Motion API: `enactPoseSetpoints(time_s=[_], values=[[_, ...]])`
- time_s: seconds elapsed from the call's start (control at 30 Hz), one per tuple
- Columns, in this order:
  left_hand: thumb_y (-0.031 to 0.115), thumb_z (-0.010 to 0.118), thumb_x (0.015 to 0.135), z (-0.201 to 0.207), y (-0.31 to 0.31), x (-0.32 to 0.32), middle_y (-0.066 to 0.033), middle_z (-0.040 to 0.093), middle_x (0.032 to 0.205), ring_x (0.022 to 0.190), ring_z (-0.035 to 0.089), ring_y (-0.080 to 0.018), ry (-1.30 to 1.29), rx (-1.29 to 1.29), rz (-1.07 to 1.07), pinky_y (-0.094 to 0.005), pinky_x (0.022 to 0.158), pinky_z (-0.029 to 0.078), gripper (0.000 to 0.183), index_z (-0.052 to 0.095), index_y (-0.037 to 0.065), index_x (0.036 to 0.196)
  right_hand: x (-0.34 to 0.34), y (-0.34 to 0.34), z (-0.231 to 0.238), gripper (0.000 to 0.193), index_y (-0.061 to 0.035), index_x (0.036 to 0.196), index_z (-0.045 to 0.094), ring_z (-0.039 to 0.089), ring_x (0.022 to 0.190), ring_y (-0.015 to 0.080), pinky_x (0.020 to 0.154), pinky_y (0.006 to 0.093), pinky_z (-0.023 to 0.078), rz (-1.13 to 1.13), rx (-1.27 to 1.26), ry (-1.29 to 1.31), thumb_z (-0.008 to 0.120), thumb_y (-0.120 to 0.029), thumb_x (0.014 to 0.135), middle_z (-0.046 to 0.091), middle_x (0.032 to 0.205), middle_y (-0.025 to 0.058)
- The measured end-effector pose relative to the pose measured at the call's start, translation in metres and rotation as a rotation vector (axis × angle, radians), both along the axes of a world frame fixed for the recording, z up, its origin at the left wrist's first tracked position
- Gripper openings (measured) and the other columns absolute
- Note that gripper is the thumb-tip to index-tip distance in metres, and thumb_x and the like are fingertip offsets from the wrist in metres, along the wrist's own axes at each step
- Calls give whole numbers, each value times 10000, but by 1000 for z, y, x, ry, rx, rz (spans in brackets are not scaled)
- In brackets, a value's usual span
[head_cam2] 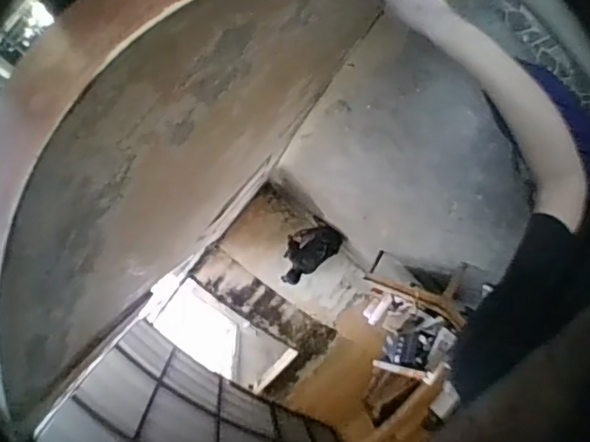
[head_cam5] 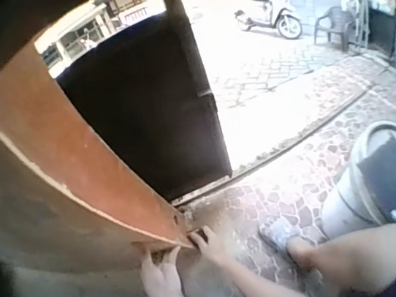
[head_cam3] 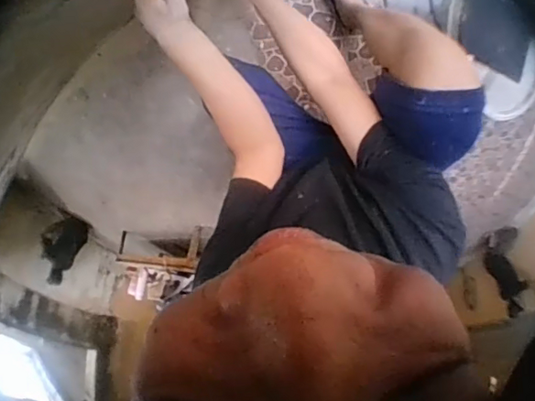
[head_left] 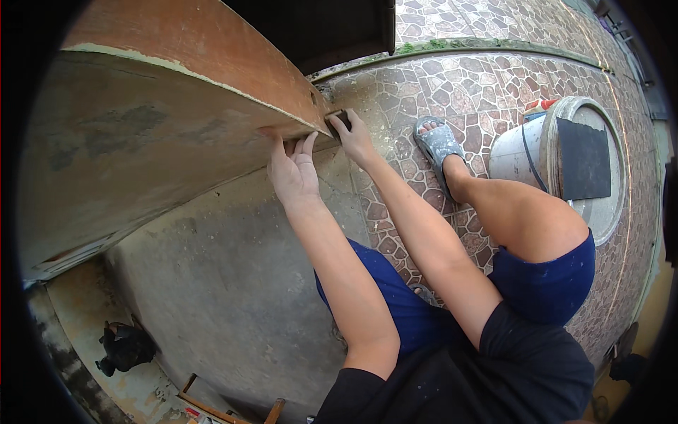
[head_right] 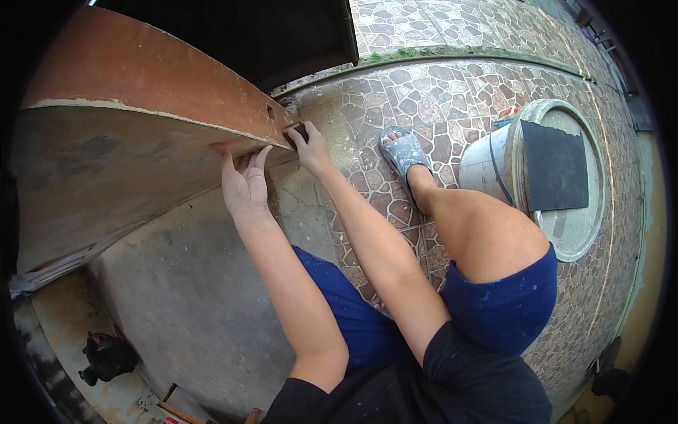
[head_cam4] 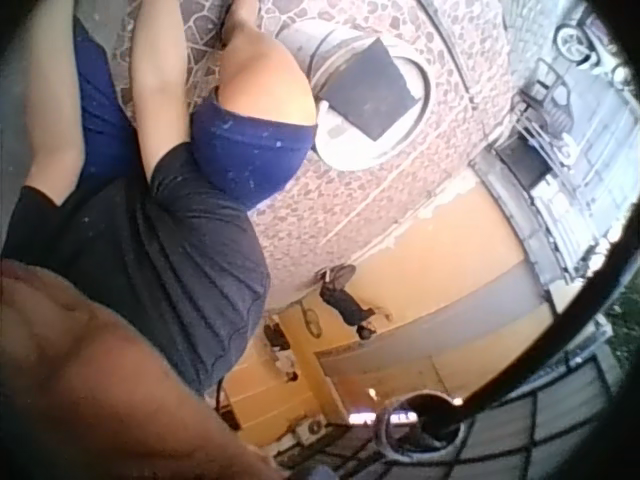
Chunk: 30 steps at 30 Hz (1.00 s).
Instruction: Sanding the edges of a wooden door frame.
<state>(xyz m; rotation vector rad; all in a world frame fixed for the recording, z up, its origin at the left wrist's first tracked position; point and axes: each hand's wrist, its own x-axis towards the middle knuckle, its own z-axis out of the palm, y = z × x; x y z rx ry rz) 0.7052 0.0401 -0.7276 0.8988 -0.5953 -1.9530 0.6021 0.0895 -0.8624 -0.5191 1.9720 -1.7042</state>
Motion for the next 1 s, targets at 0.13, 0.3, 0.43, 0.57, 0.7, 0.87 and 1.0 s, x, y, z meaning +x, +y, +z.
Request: enactPoseSetpoints(time_s=[0.13, 0.3, 0.43, 0.57, 0.7, 0.87, 1.0], values=[[321, 626, 1033, -2, -3, 18, -263, 310, 1508, 1427, 345, -452, 19, -19, -5, -616, 1140, 419, 731, 247, -60, 1528, 23, 10, -13, 323, 1, 1075, 627, 674, 892, 371, 811, 433, 507, -73, 63, -169, 658, -308, 987, 704, 970, 230], [342, 668, 1007, -1, -3, 19, -260, 321, 1505, 1422, 355, -446, 36, -16, -7, -612, 1141, 418, 784, 242, -59, 1529, 21, -24, 64, 253, -10, 1041, 643, 644, 946, 371, 870, 433, 497, -78, -175, -63, 663, -253, 972, 692, 984, 206], [291, 697, 994, -3, -6, 24, -266, 424, 1425, 1334, 463, -420, 31, -59, 29, -582, 1095, 468, 728, 331, -133, 1458, 27, -25, 154, 252, -18, 1083, 621, 644, 971, 314, 874, 409, 500, -29, -446, 155, 659, -244, 979, 693, 1006, 182], [273, 679, 1004, 4, 7, 1, -270, 408, 1434, 1344, 451, -416, 23, -18, 67, -582, 1097, 463, 709, 323, -134, 1463, 8, -23, 65, 296, -25, 1158, 599, 665, 955, 258, 862, 380, 512, -78, -197, 107, 644, -275, 1007, 703, 1022, 162], [270, 658, 1014, -1, 6, -1, -277, 397, 1439, 1351, 443, -420, 29, -14, 60, -591, 1107, 451, 714, 297, -142, 1472, 2, -6, 21, 233, -10, 1072, 637, 680, 954, 343, 873, 408, 518, -39, -74, -95, 667, -215, 965, 711, 1019, 188], [303, 635, 1017, 1, -1, 22, -296, 292, 1505, 1441, 334, -448, 35, -55, 40, -635, 1148, 401, 726, 263, -78, 1510, 23, -25, 126, 226, -7, 1027, 654, 676, 954, 378, 861, 439, 514, -4, -400, 106, 661, -223, 957, 712, 1001, 197], [354, 667, 1000, 2, 2, 7, -271, 302, 1501, 1453, 323, -429, 46, -61, 6, -638, 1159, 385, 779, 270, -92, 1499, 19, -14, 71, 327, -23, 1082, 680, 710, 910, 345, 814, 401, 536, -138, -86, 102, 668, -332, 975, 732, 957, 194]])
